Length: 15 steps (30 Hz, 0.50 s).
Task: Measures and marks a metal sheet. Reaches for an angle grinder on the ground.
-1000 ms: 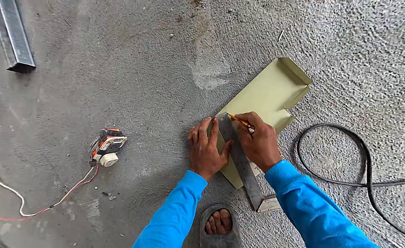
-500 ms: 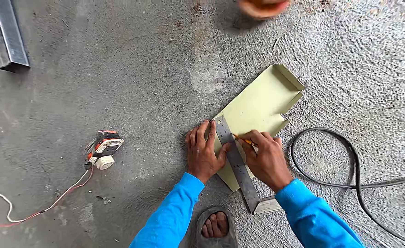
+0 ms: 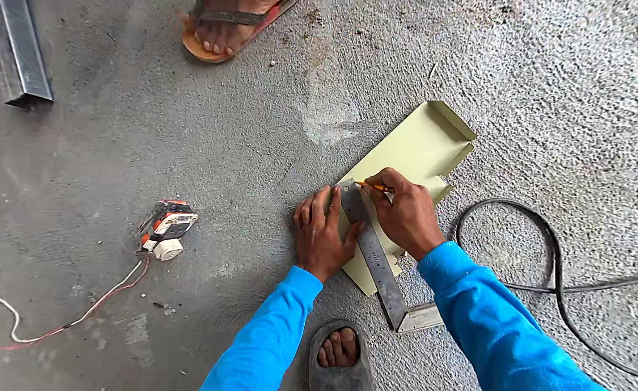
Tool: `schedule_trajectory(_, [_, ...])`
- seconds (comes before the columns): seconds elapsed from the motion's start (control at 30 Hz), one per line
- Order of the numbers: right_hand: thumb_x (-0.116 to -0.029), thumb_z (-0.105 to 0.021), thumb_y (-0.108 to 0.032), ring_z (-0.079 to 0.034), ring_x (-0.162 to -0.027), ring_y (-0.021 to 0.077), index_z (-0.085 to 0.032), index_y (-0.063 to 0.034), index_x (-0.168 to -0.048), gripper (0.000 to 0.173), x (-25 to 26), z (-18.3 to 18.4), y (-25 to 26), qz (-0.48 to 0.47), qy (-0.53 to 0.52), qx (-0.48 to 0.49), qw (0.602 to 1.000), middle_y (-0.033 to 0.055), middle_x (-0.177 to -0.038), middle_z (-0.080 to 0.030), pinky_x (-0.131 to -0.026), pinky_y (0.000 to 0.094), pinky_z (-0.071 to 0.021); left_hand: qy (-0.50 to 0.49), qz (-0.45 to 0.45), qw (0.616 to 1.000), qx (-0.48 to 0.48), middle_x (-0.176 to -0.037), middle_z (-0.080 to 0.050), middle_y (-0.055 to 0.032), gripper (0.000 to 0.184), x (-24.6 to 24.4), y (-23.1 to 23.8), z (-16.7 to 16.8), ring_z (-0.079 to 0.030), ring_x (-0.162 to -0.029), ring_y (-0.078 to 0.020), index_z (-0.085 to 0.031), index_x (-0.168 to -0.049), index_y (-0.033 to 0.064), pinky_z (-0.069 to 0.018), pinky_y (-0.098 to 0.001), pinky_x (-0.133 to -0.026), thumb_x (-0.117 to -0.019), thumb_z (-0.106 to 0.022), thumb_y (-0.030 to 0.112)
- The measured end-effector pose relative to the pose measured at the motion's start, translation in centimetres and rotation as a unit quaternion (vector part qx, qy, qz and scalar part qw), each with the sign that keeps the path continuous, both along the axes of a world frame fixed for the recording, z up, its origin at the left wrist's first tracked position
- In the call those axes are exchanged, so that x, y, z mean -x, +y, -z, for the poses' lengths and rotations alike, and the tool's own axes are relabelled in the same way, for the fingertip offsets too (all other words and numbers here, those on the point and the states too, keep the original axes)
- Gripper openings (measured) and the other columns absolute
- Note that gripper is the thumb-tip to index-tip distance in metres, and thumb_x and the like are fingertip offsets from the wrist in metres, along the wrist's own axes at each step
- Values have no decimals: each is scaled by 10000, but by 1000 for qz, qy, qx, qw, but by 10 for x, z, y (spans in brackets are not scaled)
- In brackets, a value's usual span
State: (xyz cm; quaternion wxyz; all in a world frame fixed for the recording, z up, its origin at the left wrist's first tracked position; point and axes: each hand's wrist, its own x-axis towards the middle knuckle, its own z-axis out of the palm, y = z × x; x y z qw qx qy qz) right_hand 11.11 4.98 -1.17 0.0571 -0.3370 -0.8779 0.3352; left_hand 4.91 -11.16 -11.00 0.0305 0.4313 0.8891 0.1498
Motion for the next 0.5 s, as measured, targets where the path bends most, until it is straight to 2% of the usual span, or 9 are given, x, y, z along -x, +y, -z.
schedule_trajectory(0.03, [-1013, -641, -200, -707, -776, 237, -729, -87, -1026, 144, -6, 33, 5, 1, 37, 16, 999, 83, -857, -727, -682, 454, -555, 1, -3, 1000, -3, -1549, -452, -121, 791, 0, 1, 1, -441, -1374, -308, -495, -1521, 127, -292, -505, -1158, -943, -513, 667])
schedule_trajectory(0.07, [-1019, -640, -215, -707, -809, 226, -721, -116, -1064, 135, -7, 43, 11, -4, 24, 60, 998, 63, -887, -728, -707, 471, -556, 2, -6, 1000, -4, -1546, -459, -115, 792, 0, 2, 1, -445, -1375, -302, -497, -1519, 129, -294, -502, -1160, -941, -517, 669])
schedule_trajectory(0.17, [-1023, -640, -226, -704, -829, 216, -710, -136, -1087, 131, -2, 40, 19, -6, -19, 114, 993, 51, -902, -724, -731, 473, -552, 3, -8, 1000, 4, -1560, -447, -103, 788, 0, 2, 1, -430, -1395, -299, -484, -1527, 133, -287, -500, -1166, -943, -520, 660])
schedule_trajectory(0.27, [-1031, -628, -240, -703, -823, 200, -702, -150, -1084, 127, 0, 39, 22, -22, -23, 105, 994, 38, -891, -721, -727, 455, -555, 14, -10, 1000, -4, -1513, -496, -122, 796, 1, 4, 3, -467, -1351, -316, -517, -1503, 125, -297, -503, -1150, -937, -500, 685])
schedule_trajectory(0.37, [-1025, -621, -225, -703, -824, 229, -703, -136, -1047, 122, -16, 38, 20, -65, -17, 78, 995, 48, -878, -716, -744, 487, -557, 12, -12, 1000, -7, -1498, -509, -130, 803, 1, 4, 4, -477, -1339, -324, -527, -1497, 130, -301, -505, -1149, -932, -492, 699])
schedule_trajectory(0.5, [-989, -634, -172, -684, -849, 218, -716, -129, -1002, 93, -63, 35, 7, -122, -19, 35, 992, 18, -858, -701, -909, 525, -522, 7, -13, 1000, -12, -1494, -522, -130, 794, 2, 4, 3, -488, -1337, -326, -546, -1482, 128, -310, -510, -1149, -938, -482, 702])
